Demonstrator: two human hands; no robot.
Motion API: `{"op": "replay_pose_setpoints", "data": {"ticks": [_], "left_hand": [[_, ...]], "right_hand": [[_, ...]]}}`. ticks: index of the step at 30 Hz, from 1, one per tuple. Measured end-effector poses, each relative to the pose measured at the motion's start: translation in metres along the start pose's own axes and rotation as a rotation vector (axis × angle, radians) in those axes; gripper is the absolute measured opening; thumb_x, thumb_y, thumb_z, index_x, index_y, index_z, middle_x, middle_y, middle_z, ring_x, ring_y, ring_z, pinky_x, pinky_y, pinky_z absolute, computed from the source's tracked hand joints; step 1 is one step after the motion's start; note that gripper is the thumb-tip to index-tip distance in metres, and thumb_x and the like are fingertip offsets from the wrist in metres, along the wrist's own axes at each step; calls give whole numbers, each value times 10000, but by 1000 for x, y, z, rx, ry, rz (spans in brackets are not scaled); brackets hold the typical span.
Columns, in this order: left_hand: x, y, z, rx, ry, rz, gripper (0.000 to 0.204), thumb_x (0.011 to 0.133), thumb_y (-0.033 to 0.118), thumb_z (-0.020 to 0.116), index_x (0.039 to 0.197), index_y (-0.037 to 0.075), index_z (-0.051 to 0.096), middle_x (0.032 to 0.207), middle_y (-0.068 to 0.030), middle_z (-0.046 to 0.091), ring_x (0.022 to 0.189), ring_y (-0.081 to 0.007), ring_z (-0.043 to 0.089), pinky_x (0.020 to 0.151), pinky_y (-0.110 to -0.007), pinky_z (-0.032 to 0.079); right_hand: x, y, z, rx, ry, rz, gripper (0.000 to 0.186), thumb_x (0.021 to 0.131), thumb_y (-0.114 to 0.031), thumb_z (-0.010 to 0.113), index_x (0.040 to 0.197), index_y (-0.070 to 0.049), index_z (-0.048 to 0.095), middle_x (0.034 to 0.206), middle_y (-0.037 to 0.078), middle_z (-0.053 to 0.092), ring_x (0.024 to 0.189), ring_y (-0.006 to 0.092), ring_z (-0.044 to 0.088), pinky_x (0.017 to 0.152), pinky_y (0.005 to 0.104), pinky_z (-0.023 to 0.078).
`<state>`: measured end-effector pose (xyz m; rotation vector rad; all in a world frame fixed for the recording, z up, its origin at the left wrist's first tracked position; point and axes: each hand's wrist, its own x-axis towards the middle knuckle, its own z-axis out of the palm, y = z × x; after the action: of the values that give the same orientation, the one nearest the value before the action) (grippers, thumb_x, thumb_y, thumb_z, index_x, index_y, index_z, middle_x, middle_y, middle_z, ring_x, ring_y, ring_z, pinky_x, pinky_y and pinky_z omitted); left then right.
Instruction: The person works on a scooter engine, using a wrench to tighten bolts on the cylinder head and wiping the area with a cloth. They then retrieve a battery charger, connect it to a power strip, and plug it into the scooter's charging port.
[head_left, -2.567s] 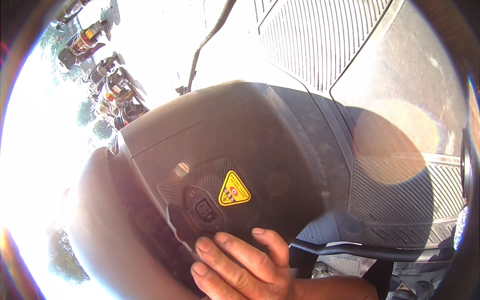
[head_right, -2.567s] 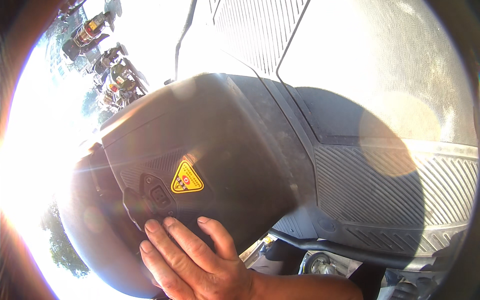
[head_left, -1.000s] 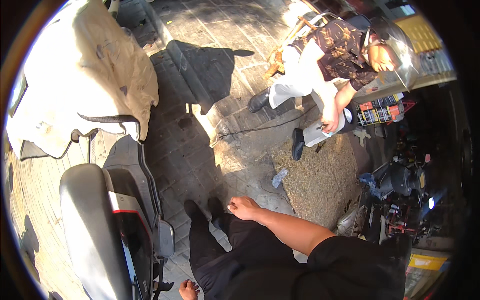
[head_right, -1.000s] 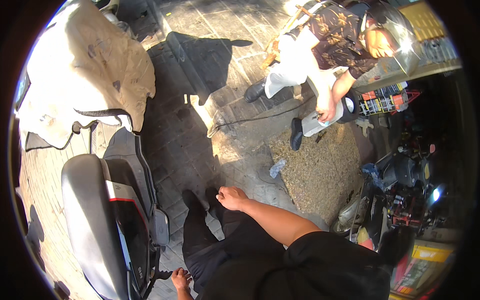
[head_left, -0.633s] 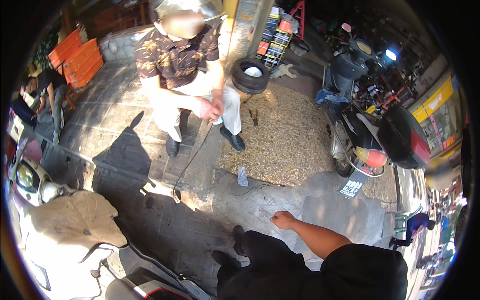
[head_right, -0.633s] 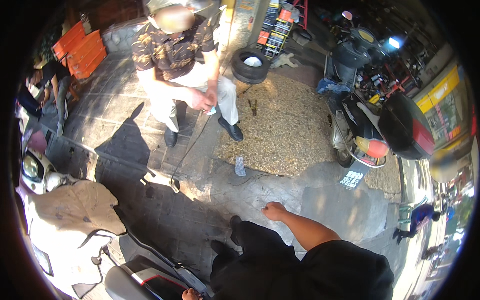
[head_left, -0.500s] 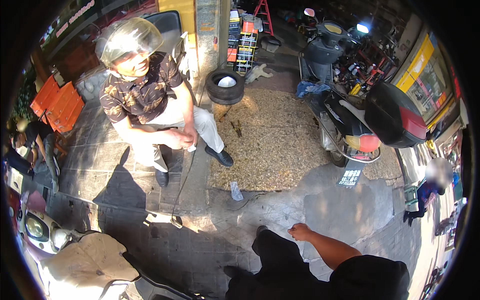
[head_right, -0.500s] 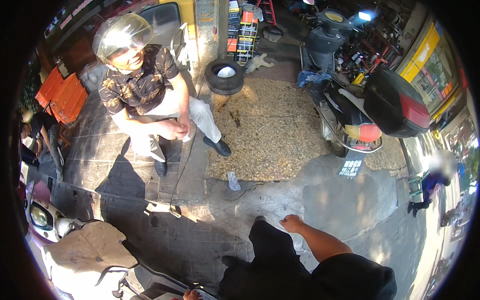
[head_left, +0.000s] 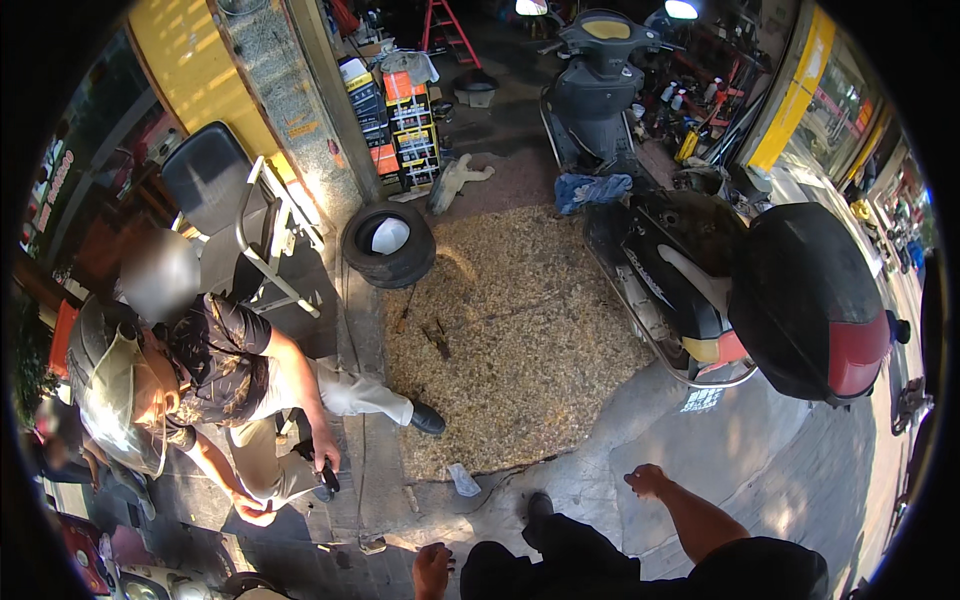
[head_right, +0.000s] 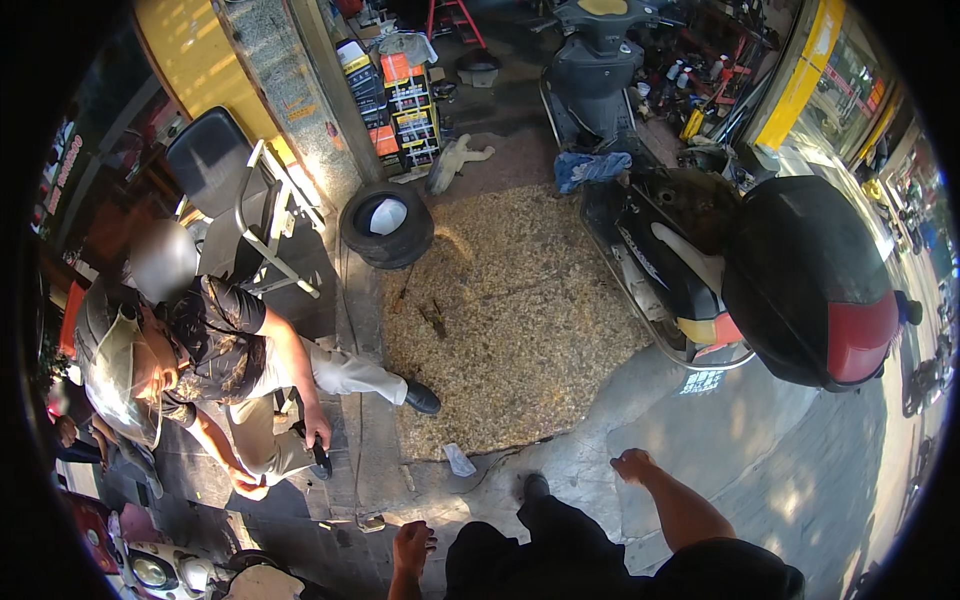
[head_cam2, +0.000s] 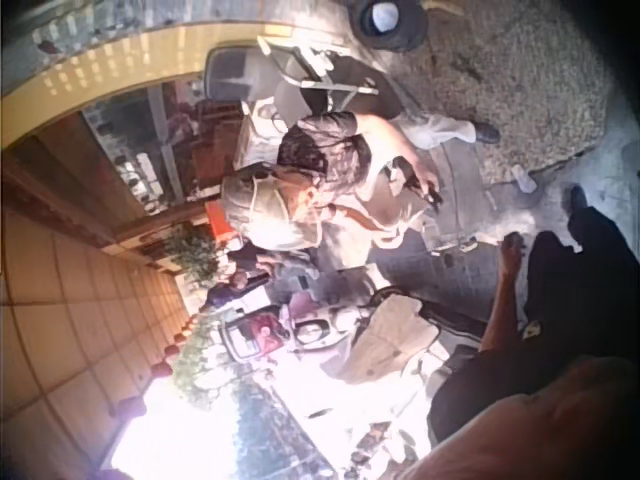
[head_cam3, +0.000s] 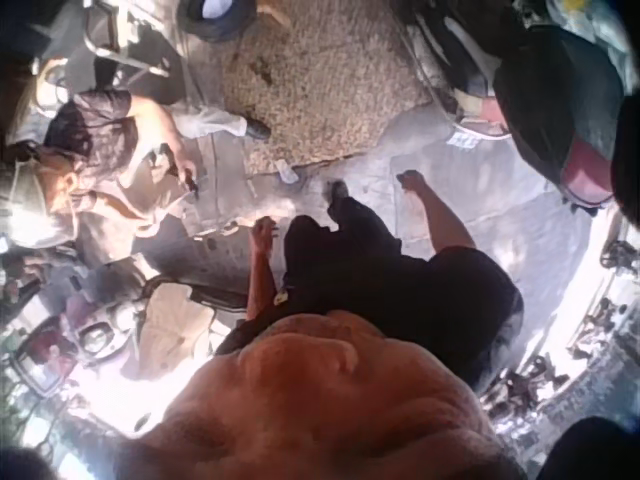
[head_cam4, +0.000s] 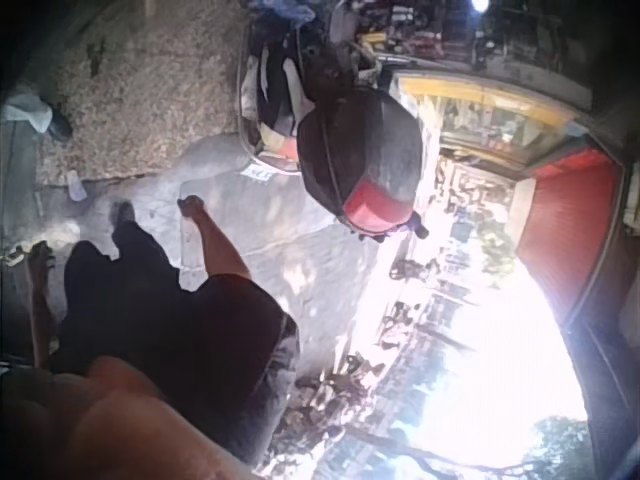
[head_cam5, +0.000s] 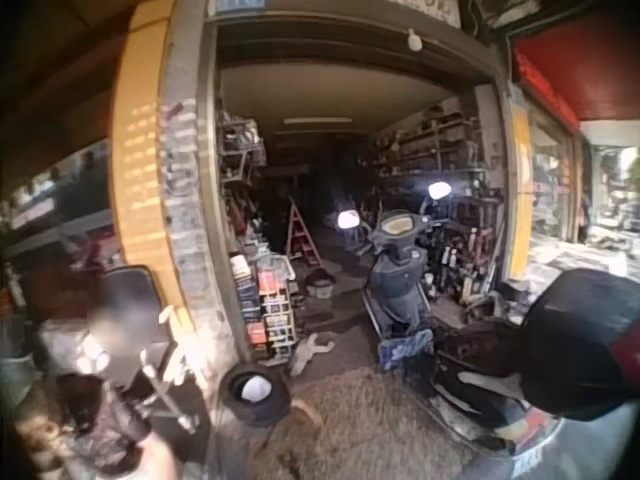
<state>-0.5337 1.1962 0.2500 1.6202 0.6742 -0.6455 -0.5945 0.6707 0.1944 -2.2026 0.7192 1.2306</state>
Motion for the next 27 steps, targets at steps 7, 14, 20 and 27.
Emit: {"op": "replay_pose_setpoints", "data": {"ticks": [7,14,20,27], "left_hand": [[73,187,46,-19,29,108,239,865,156,598,1037,-6,637,843,-87,670,721,-191,676,590,-304,536],[210,397,103,194,-68,389,214,891,161,598,987,-20,657,778,-85,691,708,-142,667,610,-296,525],[317,582,159,116,-120,538,220,888,162,638,1022,-11,660,805,-95,703,723,-151,668,633,-306,512],[392,698,208,81,-38,304,246,903,196,618,1037,-6,659,814,-69,662,676,-142,605,584,-301,491]], "right_hand": [[27,-165,-225,518,361,-264,269,943,-301,579,909,-45,656,793,74,683,697,178,678,655,344,549],[6,-134,-280,716,174,231,307,931,-301,533,849,-26,642,725,89,671,610,220,665,534,372,548],[18,-102,-307,812,97,515,402,975,-364,511,932,17,634,820,122,684,678,254,698,568,395,594],[239,-229,-517,256,-95,291,635,964,-545,386,881,-4,707,771,142,725,655,279,699,727,433,572]]}}
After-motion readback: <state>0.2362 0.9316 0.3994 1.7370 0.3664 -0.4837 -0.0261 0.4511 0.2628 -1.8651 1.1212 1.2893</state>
